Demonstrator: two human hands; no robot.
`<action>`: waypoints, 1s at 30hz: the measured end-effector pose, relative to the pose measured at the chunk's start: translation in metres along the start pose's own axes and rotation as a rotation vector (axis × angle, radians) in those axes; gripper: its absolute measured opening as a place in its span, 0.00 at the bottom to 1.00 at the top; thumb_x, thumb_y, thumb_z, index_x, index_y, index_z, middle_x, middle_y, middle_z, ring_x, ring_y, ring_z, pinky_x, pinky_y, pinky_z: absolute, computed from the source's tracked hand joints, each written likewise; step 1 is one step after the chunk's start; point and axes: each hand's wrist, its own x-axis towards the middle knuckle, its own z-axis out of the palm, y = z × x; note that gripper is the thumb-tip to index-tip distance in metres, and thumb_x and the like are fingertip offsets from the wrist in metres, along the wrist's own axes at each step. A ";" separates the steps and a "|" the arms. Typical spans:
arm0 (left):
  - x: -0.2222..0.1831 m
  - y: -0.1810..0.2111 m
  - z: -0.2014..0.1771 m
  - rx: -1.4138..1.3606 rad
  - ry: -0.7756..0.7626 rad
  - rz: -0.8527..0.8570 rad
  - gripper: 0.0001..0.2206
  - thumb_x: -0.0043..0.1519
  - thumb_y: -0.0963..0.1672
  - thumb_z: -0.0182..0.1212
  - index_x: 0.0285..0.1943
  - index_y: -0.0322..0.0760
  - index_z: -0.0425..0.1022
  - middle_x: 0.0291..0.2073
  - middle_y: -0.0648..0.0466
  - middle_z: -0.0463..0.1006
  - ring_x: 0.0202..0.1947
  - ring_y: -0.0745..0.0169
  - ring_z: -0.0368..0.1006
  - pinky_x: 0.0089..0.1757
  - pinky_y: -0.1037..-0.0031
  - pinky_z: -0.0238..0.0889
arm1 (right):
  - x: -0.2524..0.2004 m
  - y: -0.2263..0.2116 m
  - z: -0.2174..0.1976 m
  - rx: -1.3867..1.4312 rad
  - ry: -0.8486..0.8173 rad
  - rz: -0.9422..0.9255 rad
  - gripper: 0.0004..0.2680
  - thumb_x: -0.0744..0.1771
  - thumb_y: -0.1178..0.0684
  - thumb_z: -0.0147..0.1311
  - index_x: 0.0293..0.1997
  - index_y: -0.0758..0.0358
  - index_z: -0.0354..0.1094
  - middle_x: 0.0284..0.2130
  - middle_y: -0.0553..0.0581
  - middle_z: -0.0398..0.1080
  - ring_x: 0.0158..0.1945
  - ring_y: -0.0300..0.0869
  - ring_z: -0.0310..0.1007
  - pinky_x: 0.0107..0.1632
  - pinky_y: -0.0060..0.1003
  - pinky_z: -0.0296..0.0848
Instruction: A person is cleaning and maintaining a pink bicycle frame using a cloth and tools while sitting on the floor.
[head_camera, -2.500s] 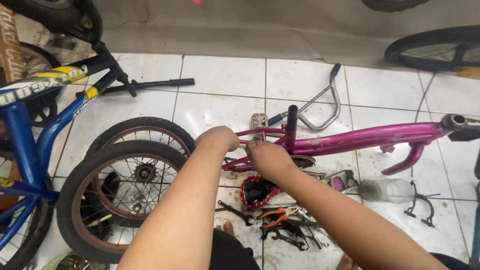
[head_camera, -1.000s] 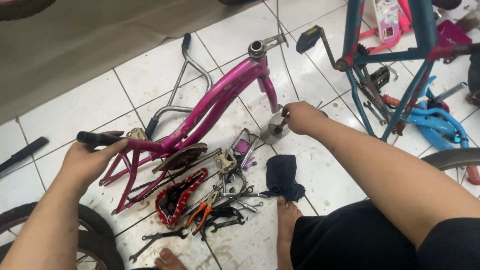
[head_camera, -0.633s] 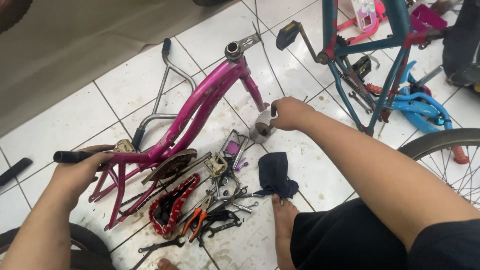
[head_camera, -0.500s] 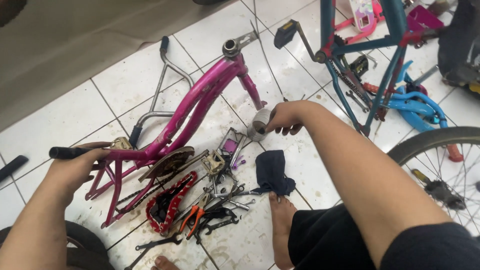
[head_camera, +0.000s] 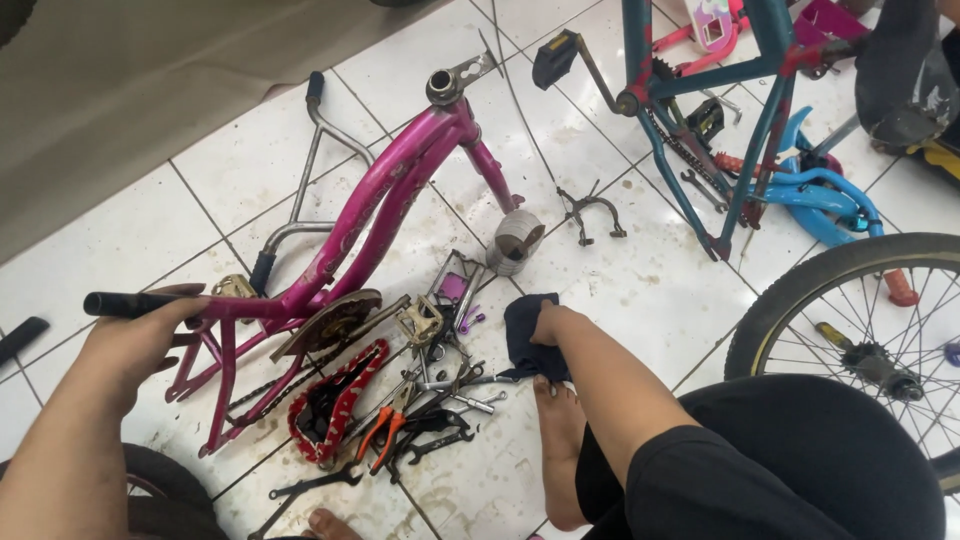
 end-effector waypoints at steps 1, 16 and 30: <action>0.001 -0.001 0.000 -0.003 0.001 0.001 0.14 0.66 0.46 0.61 0.60 0.43 0.77 0.51 0.46 0.79 0.50 0.45 0.73 0.51 0.56 0.63 | -0.003 -0.003 0.005 -0.002 0.003 0.000 0.43 0.65 0.34 0.61 0.78 0.63 0.25 0.67 0.67 0.60 0.68 0.58 0.63 0.66 0.50 0.65; -0.002 -0.014 -0.016 0.107 -0.085 0.101 0.31 0.58 0.51 0.67 0.69 0.32 0.72 0.59 0.31 0.76 0.58 0.35 0.74 0.55 0.49 0.65 | -0.237 -0.090 -0.146 -0.011 0.075 -0.374 0.17 0.59 0.62 0.59 0.51 0.54 0.79 0.35 0.67 0.76 0.29 0.52 0.79 0.34 0.41 0.82; -0.041 0.003 -0.022 0.453 -0.566 0.255 0.28 0.59 0.49 0.68 0.66 0.30 0.74 0.50 0.36 0.85 0.55 0.36 0.79 0.56 0.53 0.69 | -0.395 -0.107 -0.223 0.831 0.080 -1.035 0.12 0.61 0.58 0.54 0.45 0.68 0.78 0.35 0.63 0.77 0.42 0.47 0.74 0.51 0.43 0.73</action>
